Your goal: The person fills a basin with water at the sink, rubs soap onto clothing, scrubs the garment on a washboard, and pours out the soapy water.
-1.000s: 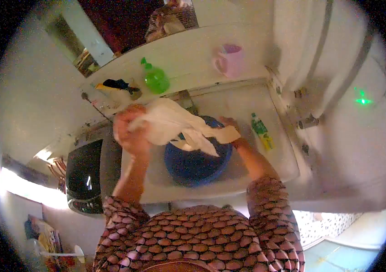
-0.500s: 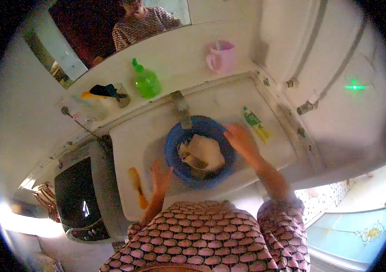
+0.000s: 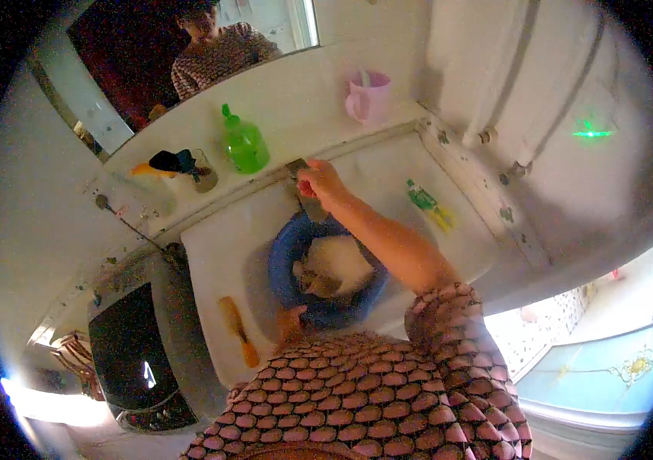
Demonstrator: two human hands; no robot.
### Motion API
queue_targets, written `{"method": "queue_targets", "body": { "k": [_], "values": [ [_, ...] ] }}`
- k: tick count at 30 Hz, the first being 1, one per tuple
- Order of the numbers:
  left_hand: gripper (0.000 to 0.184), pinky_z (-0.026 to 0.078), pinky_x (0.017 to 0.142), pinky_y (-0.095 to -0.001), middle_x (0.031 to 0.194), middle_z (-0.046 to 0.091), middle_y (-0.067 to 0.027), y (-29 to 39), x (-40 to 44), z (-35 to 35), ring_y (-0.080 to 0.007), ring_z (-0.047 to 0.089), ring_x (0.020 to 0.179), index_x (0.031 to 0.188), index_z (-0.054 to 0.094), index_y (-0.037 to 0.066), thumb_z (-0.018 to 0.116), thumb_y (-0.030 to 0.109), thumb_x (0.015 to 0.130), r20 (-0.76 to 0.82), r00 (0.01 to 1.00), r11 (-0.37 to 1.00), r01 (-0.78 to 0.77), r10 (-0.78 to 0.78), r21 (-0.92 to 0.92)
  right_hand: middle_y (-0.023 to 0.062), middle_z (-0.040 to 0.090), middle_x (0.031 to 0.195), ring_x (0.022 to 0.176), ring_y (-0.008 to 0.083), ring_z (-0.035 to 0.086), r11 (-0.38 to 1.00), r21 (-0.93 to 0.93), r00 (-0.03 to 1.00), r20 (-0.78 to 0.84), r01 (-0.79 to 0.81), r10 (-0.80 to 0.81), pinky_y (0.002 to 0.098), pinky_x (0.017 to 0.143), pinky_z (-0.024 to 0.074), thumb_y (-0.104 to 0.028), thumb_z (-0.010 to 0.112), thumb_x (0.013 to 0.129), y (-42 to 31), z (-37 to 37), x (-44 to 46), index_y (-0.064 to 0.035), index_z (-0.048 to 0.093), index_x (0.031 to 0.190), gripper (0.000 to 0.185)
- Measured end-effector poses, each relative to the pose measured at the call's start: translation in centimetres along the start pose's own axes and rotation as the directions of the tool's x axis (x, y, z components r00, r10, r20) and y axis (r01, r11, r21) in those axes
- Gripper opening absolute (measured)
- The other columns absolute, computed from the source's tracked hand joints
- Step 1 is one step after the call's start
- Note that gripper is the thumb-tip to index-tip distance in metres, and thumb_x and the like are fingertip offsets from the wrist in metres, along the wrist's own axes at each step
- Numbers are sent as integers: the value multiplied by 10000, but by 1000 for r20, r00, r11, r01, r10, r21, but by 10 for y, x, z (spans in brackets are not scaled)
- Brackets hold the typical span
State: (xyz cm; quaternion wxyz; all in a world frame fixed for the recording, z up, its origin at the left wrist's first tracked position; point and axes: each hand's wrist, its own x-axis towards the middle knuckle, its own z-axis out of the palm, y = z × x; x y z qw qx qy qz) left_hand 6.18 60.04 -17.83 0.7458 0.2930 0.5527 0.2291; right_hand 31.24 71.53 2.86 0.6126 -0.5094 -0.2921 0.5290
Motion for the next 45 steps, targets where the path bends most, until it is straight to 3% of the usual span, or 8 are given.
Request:
{"method": "queue_targets", "body": {
  "k": [6,9,12,20,27,36,40,45],
  "values": [
    [360,500,646,-374,897,596,-106,-68,62,-30,-250,599,725,910,606,13,698,282,689,461,863,667,-468,206,580,68,552,825,668,129,574,995,-95,1000,3,21,-21,237,550,473,-113,545,777,-18,-4,-25,-30,435,1190,436],
    [424,495,711,-362,883,622,-97,-24,4,7,-227,608,738,937,598,-5,716,311,679,191,953,970,242,-235,-12,60,553,830,691,120,570,980,-196,999,-35,-30,24,236,562,466,-118,554,780,3,-32,-34,-48,455,1170,408],
    [447,501,681,-344,881,626,-103,-103,76,-25,-208,607,757,984,578,-20,723,278,684,437,816,763,-542,377,353,52,565,832,711,96,556,965,-250,992,-114,-84,57,228,569,456,-146,570,780,35,-68,-56,-77,471,1161,401],
    [455,477,696,-399,956,588,-122,17,-48,46,-284,574,794,1097,489,30,601,340,784,217,940,877,326,-263,-352,183,563,1012,931,322,550,209,-960,982,177,188,-69,415,785,452,-272,659,680,154,-121,-95,-97,349,1267,686],
    [394,484,677,-455,1034,522,-160,48,-70,55,-317,537,863,1090,450,39,571,279,802,244,942,943,278,-231,-181,236,505,1109,1023,395,501,-89,-954,931,256,287,258,457,822,429,-284,622,707,148,-62,-119,-126,381,1266,628],
    [379,493,733,-460,1009,516,-192,27,-43,44,-355,533,887,1099,428,34,566,183,779,160,908,879,415,-386,-236,143,618,850,747,219,602,768,-596,779,358,-234,515,345,690,476,-230,581,724,84,-106,-52,-56,548,1090,407],
    [451,493,742,-450,1143,462,-171,-16,4,23,-339,502,987,1173,389,38,555,185,780,392,876,874,402,-280,-272,148,611,874,768,258,599,445,-860,813,65,-248,579,349,688,479,-197,625,676,70,-109,-48,-42,553,1064,424],
    [475,489,751,-444,1215,423,-151,-25,9,14,-302,487,1034,1207,351,25,525,183,794,427,868,876,394,-255,-277,165,469,1192,1090,341,448,-71,-950,924,313,305,-218,530,810,413,-292,692,637,148,-97,-64,-126,479,1164,592]
  ]
}}
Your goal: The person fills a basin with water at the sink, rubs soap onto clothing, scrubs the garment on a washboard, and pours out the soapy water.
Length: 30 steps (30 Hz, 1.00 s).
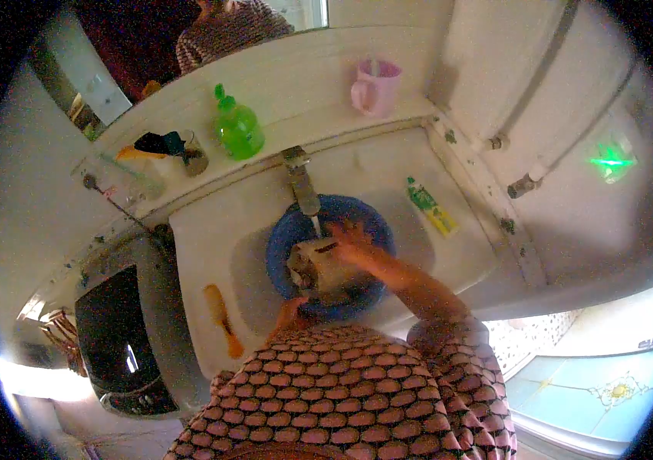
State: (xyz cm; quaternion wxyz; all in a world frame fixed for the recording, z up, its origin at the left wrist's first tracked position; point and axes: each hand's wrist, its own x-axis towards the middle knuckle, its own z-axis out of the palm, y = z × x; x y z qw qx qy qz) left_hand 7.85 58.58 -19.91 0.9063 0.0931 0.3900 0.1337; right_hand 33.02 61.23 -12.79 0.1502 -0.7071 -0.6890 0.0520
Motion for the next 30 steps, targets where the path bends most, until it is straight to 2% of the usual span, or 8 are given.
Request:
{"method": "queue_targets", "body": {
  "k": [2,5,8,11,18,20,22,30],
  "values": [
    [486,484,747,-405,1110,512,-166,-2,-2,-12,-276,538,964,1149,414,8,592,234,757,566,730,-393,-426,382,815,154,406,1253,1139,360,388,998,-23,981,186,63,-57,563,818,395,-289,677,657,-39,-23,-13,-184,446,1197,597],
    [494,483,720,-375,920,602,-153,26,-70,81,-261,594,832,1027,522,14,704,298,666,-115,989,943,-53,96,329,131,400,1272,1160,354,378,983,-159,946,321,91,-35,608,817,376,-297,653,691,-54,13,-28,-276,443,1205,556],
    [503,485,666,-352,752,621,-136,-2,-4,-7,-265,614,693,913,581,20,774,342,577,617,545,-426,-446,568,787,104,509,1168,1062,304,486,971,-228,956,293,75,-5,573,810,398,-294,631,726,-32,41,-12,-272,508,1153,445],
    [477,492,629,-363,750,619,-137,-2,-24,11,-275,613,664,898,582,20,769,337,594,63,848,268,-235,526,934,106,587,1047,931,273,573,998,-11,954,292,-63,64,477,793,438,-259,631,740,10,43,1,-180,563,1095,370],
    [471,492,609,-345,725,616,-136,-6,3,-4,-269,614,657,895,571,1,766,315,603,673,426,-403,-564,605,720,190,551,1039,941,316,541,715,480,853,394,-508,342,400,794,439,-320,702,672,39,0,27,-60,484,1150,587],
    [456,494,626,-344,748,621,-133,4,0,20,-267,618,691,906,578,1,766,284,602,-213,977,1000,15,-12,12,188,518,1108,995,310,516,875,209,897,177,-437,405,412,804,433,-351,702,670,-2,-45,12,-73,439,1201,655],
    [441,494,636,-344,767,623,-133,-1,9,-13,-267,618,710,908,583,7,763,272,605,-33,953,810,-236,300,536,184,422,1226,1100,328,444,960,-144,970,21,241,-241,463,804,427,-386,694,659,-29,-50,-11,-83,369,1249,739],
    [443,495,655,-332,803,626,-137,-3,-15,-4,-244,623,749,946,597,20,767,251,609,233,797,186,-394,557,900,151,430,1221,1073,296,477,991,-105,896,427,-84,121,416,767,454,-268,612,733,-38,-4,-2,-106,526,1079,391]
  ]
}}
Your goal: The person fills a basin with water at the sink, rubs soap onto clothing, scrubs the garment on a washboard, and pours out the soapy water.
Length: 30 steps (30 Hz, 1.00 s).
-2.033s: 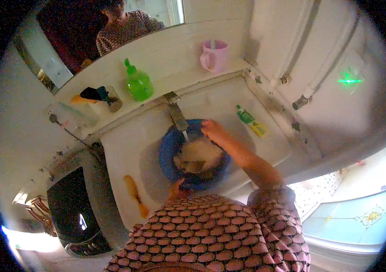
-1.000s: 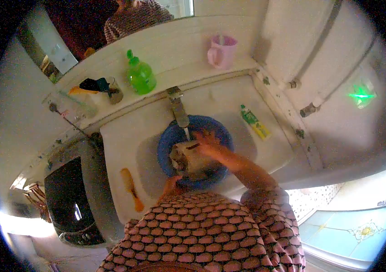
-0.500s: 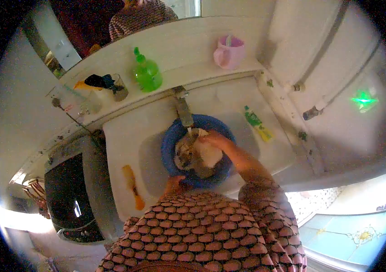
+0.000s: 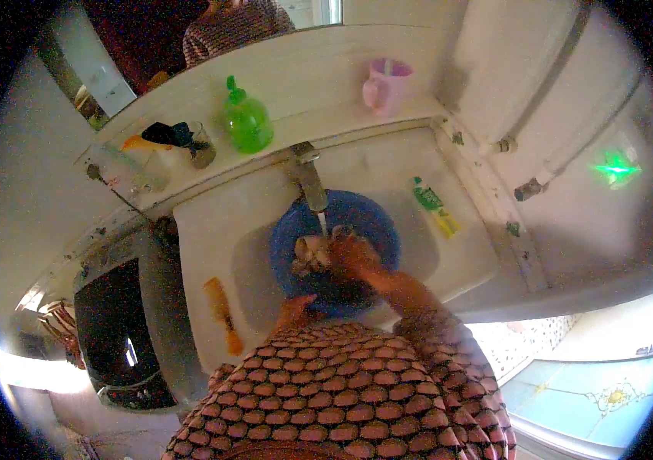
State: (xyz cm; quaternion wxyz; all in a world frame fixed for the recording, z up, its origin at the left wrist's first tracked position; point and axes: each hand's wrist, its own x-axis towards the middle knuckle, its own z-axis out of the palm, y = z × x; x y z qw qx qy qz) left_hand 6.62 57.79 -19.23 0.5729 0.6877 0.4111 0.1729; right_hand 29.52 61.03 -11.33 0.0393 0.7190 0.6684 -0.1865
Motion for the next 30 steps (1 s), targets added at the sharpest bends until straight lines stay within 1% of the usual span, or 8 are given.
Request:
{"method": "queue_targets", "body": {
  "k": [5,10,15,17,20,24,27,30],
  "values": [
    [379,513,675,-314,843,618,-119,61,4,-12,-219,616,735,985,555,-7,692,226,719,255,798,837,528,-546,140,148,555,1007,988,264,530,719,662,976,-115,213,-183,364,815,450,-171,561,754,41,-20,3,-91,527,1055,314],
    [302,534,647,-341,873,594,-129,66,4,-7,-240,599,763,963,526,-33,630,169,765,267,855,767,517,-444,-380,146,393,1250,1117,361,403,858,-277,751,-416,432,-513,491,844,380,-170,632,706,23,-47,-33,-206,561,1090,392],
    [241,540,642,-359,894,581,-148,13,20,3,-261,583,818,932,536,-14,608,157,778,394,775,300,577,-494,-760,154,401,1237,1160,419,346,943,-274,954,-175,189,-242,558,887,308,-319,553,771,18,33,-29,-265,486,1185,423],
    [213,534,649,-364,908,580,-141,92,1,-14,-259,582,806,910,549,8,610,161,775,157,758,647,629,-633,-431,166,404,1239,1151,428,359,964,-207,952,288,166,-102,538,886,321,-352,559,762,-41,-52,-57,-227,481,1193,456],
    [245,524,633,-362,913,585,-125,15,8,-6,-247,578,792,943,567,25,636,163,753,196,961,978,176,-195,110,192,450,1178,1100,415,412,758,-273,771,-83,592,-632,475,861,367,-415,579,729,24,75,-14,-158,465,1197,546],
    [380,503,621,-343,899,596,-118,7,10,0,-222,581,773,1019,565,32,693,195,701,166,974,958,189,-155,-217,201,452,1172,1095,387,425,922,338,939,212,190,-271,432,907,349,-478,607,690,49,41,17,-134,435,1215,651],
    [476,487,613,-326,863,607,-111,46,9,-8,-199,590,720,1056,563,35,731,232,657,342,635,321,696,-693,-642,188,462,1171,1100,367,420,971,227,912,-378,-75,159,443,913,339,-548,615,655,34,18,13,-139,425,1237,736],
    [447,481,604,-316,829,611,-112,4,5,1,-194,591,661,999,581,25,732,261,652,15,998,995,-61,60,79,169,470,1177,1127,366,391,983,61,937,-297,-174,185,451,924,325,-527,627,644,-14,22,6,-120,446,1218,727]
  ]
}}
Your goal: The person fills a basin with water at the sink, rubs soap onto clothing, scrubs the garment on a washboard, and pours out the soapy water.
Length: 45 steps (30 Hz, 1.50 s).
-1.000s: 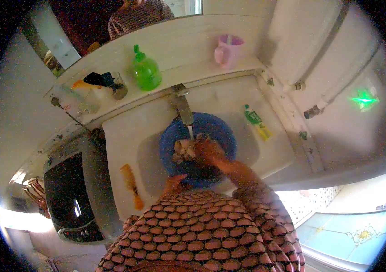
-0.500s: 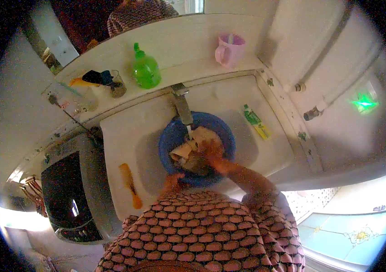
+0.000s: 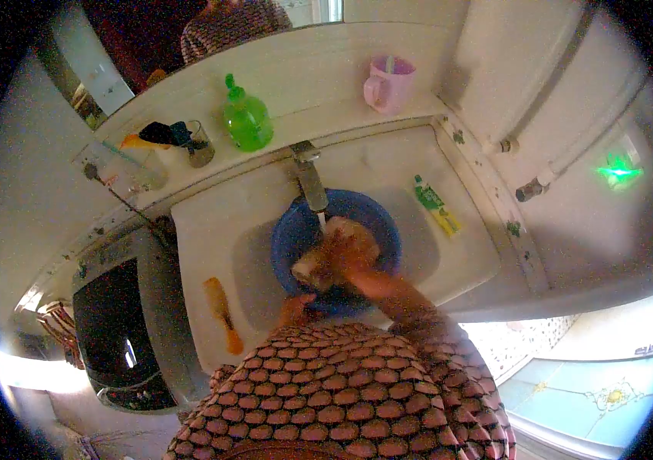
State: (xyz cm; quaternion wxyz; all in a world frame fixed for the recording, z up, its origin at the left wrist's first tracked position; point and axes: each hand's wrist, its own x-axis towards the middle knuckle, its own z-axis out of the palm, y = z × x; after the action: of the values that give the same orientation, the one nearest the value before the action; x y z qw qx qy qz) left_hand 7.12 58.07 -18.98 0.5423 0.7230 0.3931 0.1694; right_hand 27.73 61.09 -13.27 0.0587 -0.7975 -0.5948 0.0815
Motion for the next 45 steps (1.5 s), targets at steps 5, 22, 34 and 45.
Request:
{"method": "queue_targets", "body": {
  "k": [5,22,34,45],
  "values": [
    [424,486,632,-325,829,616,-121,50,9,-18,-226,609,687,955,596,21,739,256,633,289,680,721,691,-673,51,140,498,1163,1065,336,465,901,-17,901,-33,433,-433,433,891,364,-365,591,712,18,50,6,-102,518,1138,506],
    [385,485,650,-323,830,608,-106,-68,12,26,-216,594,750,964,568,23,725,174,647,-50,926,916,-359,373,180,190,477,1127,1012,373,463,951,96,955,-88,293,-285,503,896,337,-295,600,727,60,-6,9,-104,485,1143,472],
    [293,506,598,-346,874,545,-100,84,6,-15,-223,547,733,994,525,43,638,179,760,252,596,346,705,-763,-620,107,480,1202,1128,294,431,974,126,962,173,190,-211,450,854,404,-308,593,743,37,7,18,-196,499,1178,459],
    [508,462,700,-372,962,560,-137,87,11,-12,-259,552,846,1072,498,17,719,201,654,271,620,460,753,-737,-471,141,491,1179,1096,306,454,989,-80,957,273,127,-100,431,872,400,-250,636,722,78,-9,19,-70,453,1206,548]
  ]
}}
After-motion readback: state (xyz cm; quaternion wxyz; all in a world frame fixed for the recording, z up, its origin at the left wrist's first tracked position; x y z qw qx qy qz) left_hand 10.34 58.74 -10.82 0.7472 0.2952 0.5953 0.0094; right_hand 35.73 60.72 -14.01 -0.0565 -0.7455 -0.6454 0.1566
